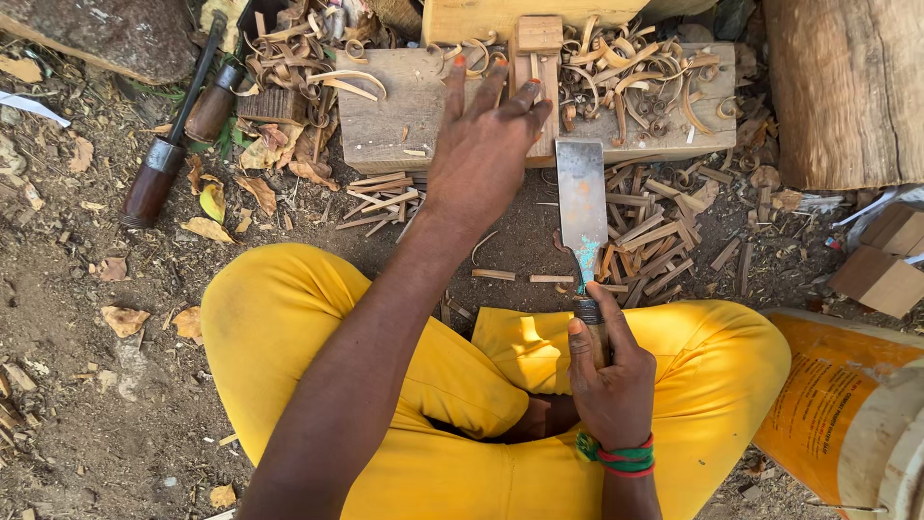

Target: The person sits on the ground and uses a chisel to shape a small piece of wood held in a wooden block. They use their hands to guide the tool and shave off thin layers of wood, removing shavings from the work surface.

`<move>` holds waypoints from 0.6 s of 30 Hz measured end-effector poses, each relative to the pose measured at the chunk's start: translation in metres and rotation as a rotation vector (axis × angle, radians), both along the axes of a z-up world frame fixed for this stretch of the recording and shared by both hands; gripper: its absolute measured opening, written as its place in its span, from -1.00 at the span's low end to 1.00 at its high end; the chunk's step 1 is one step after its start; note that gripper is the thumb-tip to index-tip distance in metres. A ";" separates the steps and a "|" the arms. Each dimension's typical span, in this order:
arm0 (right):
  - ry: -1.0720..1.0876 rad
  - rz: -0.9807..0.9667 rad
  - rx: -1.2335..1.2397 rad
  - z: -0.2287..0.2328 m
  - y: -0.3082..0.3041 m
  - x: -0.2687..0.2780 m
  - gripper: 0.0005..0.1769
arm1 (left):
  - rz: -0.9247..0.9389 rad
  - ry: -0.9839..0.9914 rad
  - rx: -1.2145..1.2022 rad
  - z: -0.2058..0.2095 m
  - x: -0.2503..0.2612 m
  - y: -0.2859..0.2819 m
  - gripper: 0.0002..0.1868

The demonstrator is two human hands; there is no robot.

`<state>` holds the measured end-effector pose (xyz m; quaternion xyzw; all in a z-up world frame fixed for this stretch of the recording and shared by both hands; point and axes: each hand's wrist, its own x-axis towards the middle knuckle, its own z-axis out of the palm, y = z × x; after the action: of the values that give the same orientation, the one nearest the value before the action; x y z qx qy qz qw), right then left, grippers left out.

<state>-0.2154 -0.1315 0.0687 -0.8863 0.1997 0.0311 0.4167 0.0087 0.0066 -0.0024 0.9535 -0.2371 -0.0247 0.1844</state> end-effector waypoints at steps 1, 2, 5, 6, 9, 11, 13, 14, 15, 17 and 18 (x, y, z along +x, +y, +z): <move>-0.003 0.003 -0.009 0.000 0.000 0.000 -0.47 | -0.007 -0.005 0.035 -0.001 0.002 0.000 -0.33; -0.007 0.006 -0.019 0.000 0.000 -0.001 -0.47 | -0.003 -0.013 0.023 -0.003 0.002 0.000 -0.33; -0.049 0.037 -0.051 0.002 0.001 0.000 -0.51 | 0.012 -0.034 -0.038 -0.009 0.001 0.001 -0.32; -0.057 0.046 -0.066 0.003 0.003 0.001 -0.53 | 0.018 -0.040 -0.074 -0.010 0.002 0.002 -0.29; -0.070 0.072 -0.101 0.005 0.008 0.002 -0.56 | 0.034 -0.033 -0.083 -0.009 0.001 0.003 -0.34; -0.058 0.077 -0.111 0.005 0.010 0.003 -0.56 | 0.051 -0.009 -0.072 -0.007 0.000 0.004 -0.38; -0.087 0.108 -0.125 0.004 0.011 0.003 -0.55 | 0.077 0.025 -0.078 -0.005 -0.001 0.006 -0.38; -0.101 0.124 -0.132 0.004 0.011 0.003 -0.55 | 0.079 0.031 -0.074 -0.004 -0.001 0.005 -0.36; -0.077 0.124 -0.153 0.004 0.012 0.004 -0.55 | 0.082 0.036 -0.069 -0.003 -0.002 0.004 -0.34; -0.032 0.125 -0.197 0.004 0.013 0.005 -0.53 | 0.090 0.022 -0.068 -0.001 -0.003 0.004 -0.33; -0.030 0.125 -0.190 0.004 0.014 0.006 -0.53 | 0.095 0.003 -0.071 -0.001 -0.004 0.004 -0.35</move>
<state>-0.2094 -0.1175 0.0730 -0.9328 0.1401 0.0247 0.3312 0.0051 0.0103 -0.0035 0.9564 -0.1921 -0.0089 0.2196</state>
